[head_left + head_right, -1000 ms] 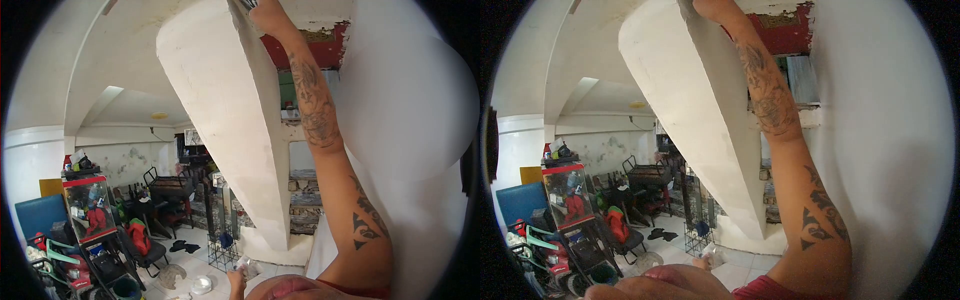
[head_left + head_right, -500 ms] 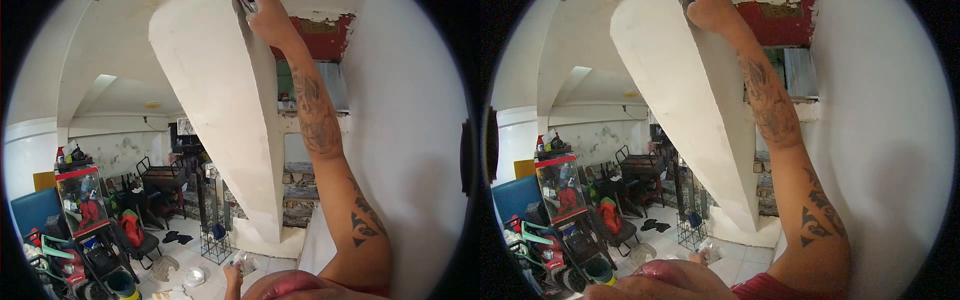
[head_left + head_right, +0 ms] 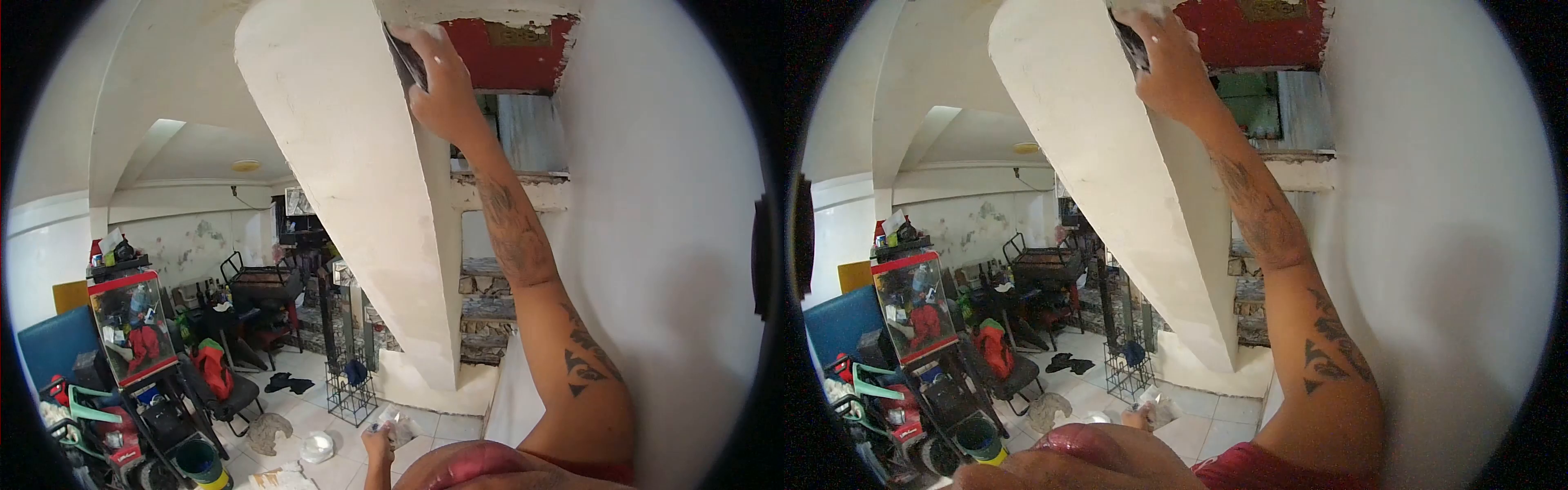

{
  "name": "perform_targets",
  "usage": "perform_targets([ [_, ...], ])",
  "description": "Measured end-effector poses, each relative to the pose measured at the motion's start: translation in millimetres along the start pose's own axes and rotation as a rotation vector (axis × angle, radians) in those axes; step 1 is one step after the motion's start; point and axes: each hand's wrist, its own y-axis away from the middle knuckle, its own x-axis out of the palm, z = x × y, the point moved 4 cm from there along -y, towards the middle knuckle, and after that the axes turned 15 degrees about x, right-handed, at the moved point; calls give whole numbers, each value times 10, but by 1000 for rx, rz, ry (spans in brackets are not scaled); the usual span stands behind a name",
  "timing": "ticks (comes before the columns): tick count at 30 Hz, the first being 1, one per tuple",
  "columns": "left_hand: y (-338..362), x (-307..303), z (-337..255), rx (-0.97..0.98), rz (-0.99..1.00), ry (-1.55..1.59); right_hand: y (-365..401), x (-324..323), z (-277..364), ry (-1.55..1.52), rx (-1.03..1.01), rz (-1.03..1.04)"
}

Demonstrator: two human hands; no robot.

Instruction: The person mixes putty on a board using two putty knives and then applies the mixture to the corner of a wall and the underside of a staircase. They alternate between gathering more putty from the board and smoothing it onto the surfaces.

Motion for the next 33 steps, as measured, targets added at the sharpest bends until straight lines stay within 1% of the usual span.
perform_targets([
  [1,-20,-7,35,20,12,38,29,-35,-14,-6,-51,22],
  [3,6,-36,-11,-15,-3,-3,79,-152,-72,-22,-157,64],
  [6,-42,-35,-65,-23,-3,-39,-43,-267,-204,-92,-87,11],
  [9,-73,12,-91,-30,32,-54,-315,-319,-116,58,-162,-86],
  [10,-95,40,-102,-36,44,-54,-392,-291,-161,54,-196,-116],
  [13,-161,75,-102,11,17,72,-438,-319,-284,33,-165,-182],
  [14,-155,85,-190,32,46,108,-494,-329,-150,-131,-121,-59],
  [17,-219,64,-220,18,43,6,-668,-176,-170,-158,-115,-19],
  [19,-259,75,-215,32,97,-96,-823,-50,-218,-122,-136,-24],
  [20,-212,132,-266,18,69,-56,-907,5,-248,-105,-149,-26],
  [23,-116,230,-428,-16,58,-67,-1086,135,-273,-61,-194,54],
  [26,-149,219,-216,-11,74,-34,-872,217,-209,90,-103,-54],
  [28,-205,214,8,-8,21,75,-702,236,-250,68,-142,-78],
  [29,-176,209,-37,-19,20,50,-626,216,-235,55,-162,-93],
  [31,-128,186,-144,-37,8,3,-436,145,-142,48,-202,-53],
  [32,-141,183,-95,-22,-1,43,-342,114,-79,41,-225,-33],
  [33,-165,181,1,-9,-8,84,-261,103,-59,36,-199,-19],
])
